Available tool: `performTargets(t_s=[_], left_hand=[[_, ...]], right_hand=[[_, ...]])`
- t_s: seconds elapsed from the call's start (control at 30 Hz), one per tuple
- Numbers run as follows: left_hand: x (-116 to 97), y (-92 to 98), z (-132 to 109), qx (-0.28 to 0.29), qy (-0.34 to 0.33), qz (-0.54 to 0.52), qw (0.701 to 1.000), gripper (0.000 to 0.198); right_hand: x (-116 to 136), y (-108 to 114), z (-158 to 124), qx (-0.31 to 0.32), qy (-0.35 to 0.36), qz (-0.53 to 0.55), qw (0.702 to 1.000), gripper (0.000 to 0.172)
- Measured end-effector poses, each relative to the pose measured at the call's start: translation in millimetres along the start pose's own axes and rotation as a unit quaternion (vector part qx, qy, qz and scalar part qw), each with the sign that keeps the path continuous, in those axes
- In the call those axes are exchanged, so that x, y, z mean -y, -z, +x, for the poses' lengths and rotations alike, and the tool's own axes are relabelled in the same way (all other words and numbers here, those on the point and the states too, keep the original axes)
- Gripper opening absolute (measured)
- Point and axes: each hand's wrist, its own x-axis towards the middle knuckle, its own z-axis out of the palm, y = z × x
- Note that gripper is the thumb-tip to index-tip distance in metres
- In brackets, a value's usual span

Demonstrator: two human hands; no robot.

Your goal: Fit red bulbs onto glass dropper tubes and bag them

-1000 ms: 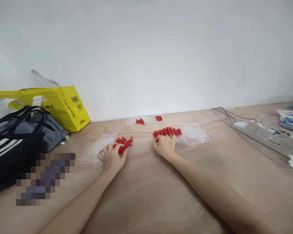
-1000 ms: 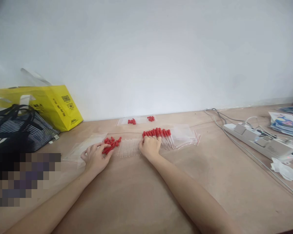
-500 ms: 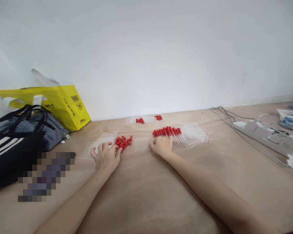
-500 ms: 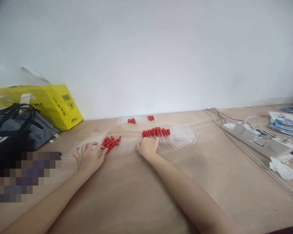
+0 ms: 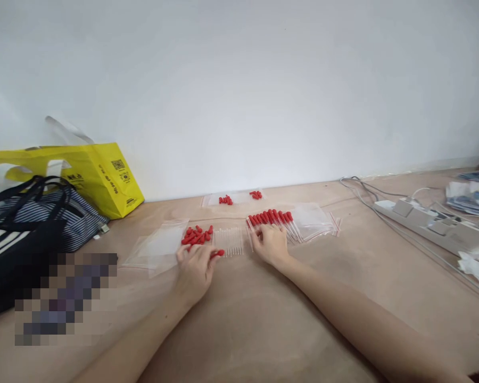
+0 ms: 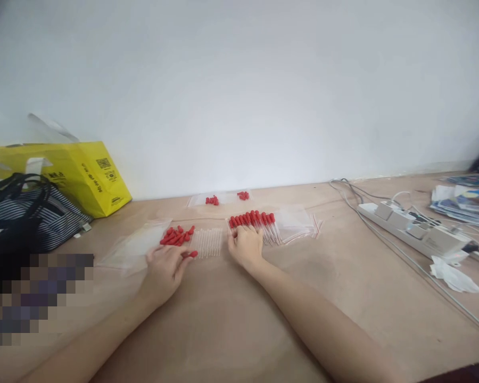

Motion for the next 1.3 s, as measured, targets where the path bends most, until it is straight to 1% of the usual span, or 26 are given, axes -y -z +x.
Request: performTargets(t_s=[0.03, 0.1, 0.13, 0.17, 0.2, 0.27, 0.37, 0.47, 0.57, 0.63, 0.77, 0.8, 0.9, 0.97, 1.13, 1.3], left_hand=[[-6.8, -1.0, -2.2, 0.024, -0.039, -0.027, 0.999, 0.022], [-17.6, -2.8, -6.9, 0.060, -0.108, -0.055, 0.991, 0.040], [-21.3, -3.4, -8.9, 0.069, -0.129, -0.062, 0.987, 0.046], [-23.9, -3.8, -10.3, 0.073, -0.138, -0.067, 0.985, 0.048], [-25.7, -3.9, -11.2, 0.076, -0.136, -0.076, 0.985, 0.046], [-27.1, -3.5, -11.4, 0.080, -0.109, -0.108, 0.985, 0.033], [-27.3, -2.9, -9.5, 0.085, -0.044, -0.176, 0.980, 0.013], [-27.4, -3.2, -7.2, 0.107, 0.018, -0.242, 0.964, 0.008], [-26.5, -3.2, -4.8, 0.140, 0.037, -0.288, 0.947, 0.006], [-24.4, -2.6, -3.6, 0.138, 0.029, -0.283, 0.949, 0.005], [-16.7, -1.2, -4.3, 0.132, 0.011, -0.232, 0.964, 0.011], [-14.6, -1.3, -5.1, 0.138, 0.000, -0.224, 0.965, 0.011], [-10.0, -3.0, -6.7, 0.155, -0.047, -0.207, 0.965, 0.021], [-10.3, -4.5, -6.5, 0.151, -0.067, -0.190, 0.968, 0.018], [-23.2, -6.8, -4.0, 0.103, -0.036, -0.146, 0.983, 0.015], [-33.1, -9.1, -4.3, 0.101, -0.006, -0.144, 0.984, 0.011]], right_hand=[[-5.9, 2.1, -5.2, -0.008, 0.027, 0.012, 1.000, 0.022], [-18.4, 6.4, -16.2, -0.013, 0.077, 0.041, 0.996, 0.019], [-24.6, 8.6, -21.5, -0.009, 0.100, 0.058, 0.993, 0.018], [-30.5, 11.0, -26.4, -0.004, 0.122, 0.077, 0.990, 0.017], [-35.8, 13.5, -30.8, 0.000, 0.142, 0.093, 0.985, 0.016], [-44.2, 18.8, -37.4, 0.005, 0.173, 0.117, 0.978, 0.018], [-50.0, 25.5, -42.2, 0.022, 0.198, 0.130, 0.971, 0.022], [-48.3, 28.8, -42.9, 0.042, 0.204, 0.137, 0.969, 0.022], [-43.7, 29.5, -42.5, 0.057, 0.212, 0.137, 0.966, 0.017], [-41.5, 29.6, -42.4, 0.070, 0.230, 0.127, 0.962, 0.014], [-41.8, 29.1, -42.1, 0.085, 0.259, 0.113, 0.956, 0.014], [-42.4, 28.6, -41.8, 0.088, 0.261, 0.114, 0.955, 0.015], [-43.5, 27.1, -41.5, 0.087, 0.264, 0.117, 0.954, 0.019], [-42.4, 26.7, -42.5, 0.085, 0.265, 0.118, 0.953, 0.021], [-31.7, 29.2, -49.7, 0.078, 0.260, 0.121, 0.955, 0.020], [-22.4, 29.9, -55.4, 0.072, 0.278, 0.133, 0.948, 0.019]])
